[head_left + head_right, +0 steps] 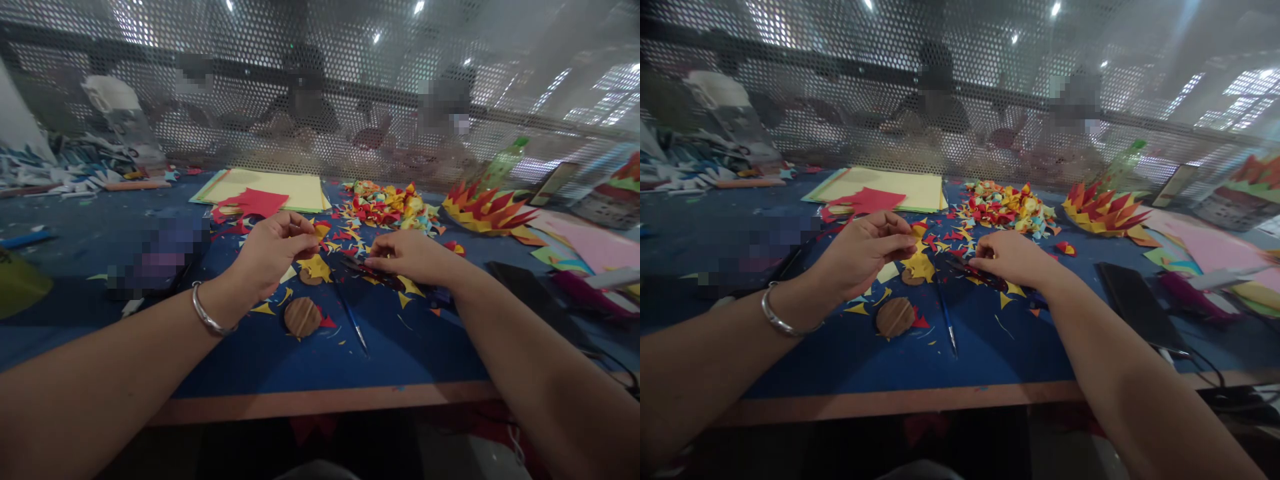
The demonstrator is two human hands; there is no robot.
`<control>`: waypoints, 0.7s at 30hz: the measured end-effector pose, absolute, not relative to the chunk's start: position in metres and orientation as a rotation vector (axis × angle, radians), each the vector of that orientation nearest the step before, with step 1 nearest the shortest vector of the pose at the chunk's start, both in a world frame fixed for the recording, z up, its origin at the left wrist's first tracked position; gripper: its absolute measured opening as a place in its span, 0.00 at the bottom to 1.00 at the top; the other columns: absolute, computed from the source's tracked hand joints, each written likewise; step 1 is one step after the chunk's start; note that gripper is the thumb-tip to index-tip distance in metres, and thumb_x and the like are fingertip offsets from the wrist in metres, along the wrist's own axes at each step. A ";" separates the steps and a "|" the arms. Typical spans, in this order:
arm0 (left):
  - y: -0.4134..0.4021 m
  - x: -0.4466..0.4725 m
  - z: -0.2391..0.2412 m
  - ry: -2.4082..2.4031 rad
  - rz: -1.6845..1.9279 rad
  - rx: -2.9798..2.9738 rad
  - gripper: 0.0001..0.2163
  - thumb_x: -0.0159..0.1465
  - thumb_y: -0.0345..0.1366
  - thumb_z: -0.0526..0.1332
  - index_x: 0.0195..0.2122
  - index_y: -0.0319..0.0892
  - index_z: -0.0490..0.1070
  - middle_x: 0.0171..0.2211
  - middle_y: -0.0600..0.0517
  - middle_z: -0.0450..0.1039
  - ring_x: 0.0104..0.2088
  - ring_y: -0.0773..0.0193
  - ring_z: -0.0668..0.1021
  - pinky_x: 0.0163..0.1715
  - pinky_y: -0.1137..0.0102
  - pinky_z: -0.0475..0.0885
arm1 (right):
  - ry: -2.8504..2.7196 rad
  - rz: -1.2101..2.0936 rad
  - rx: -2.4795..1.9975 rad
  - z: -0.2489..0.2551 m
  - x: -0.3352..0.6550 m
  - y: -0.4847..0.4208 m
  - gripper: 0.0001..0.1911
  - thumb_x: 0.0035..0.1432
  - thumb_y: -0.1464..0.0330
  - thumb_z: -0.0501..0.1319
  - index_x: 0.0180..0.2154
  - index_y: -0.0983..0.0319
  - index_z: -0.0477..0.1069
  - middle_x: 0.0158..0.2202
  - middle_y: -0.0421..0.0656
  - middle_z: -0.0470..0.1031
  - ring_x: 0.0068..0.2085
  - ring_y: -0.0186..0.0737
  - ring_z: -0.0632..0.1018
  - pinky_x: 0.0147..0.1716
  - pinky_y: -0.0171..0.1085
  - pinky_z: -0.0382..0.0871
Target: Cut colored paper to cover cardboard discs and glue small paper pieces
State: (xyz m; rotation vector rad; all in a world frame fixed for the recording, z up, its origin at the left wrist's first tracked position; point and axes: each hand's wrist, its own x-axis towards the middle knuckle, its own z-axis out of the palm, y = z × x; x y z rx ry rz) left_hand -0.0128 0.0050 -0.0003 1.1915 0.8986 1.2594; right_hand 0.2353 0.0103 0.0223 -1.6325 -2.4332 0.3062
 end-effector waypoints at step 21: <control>0.004 -0.012 -0.005 0.951 1.303 1.275 0.09 0.55 0.27 0.68 0.37 0.39 0.76 0.25 0.57 0.71 0.26 0.72 0.76 0.31 0.73 0.75 | -2.211 0.151 -1.823 0.042 0.278 -0.005 0.12 0.60 0.58 0.60 0.34 0.60 0.75 0.31 0.43 0.79 0.31 0.40 0.76 0.33 0.38 0.65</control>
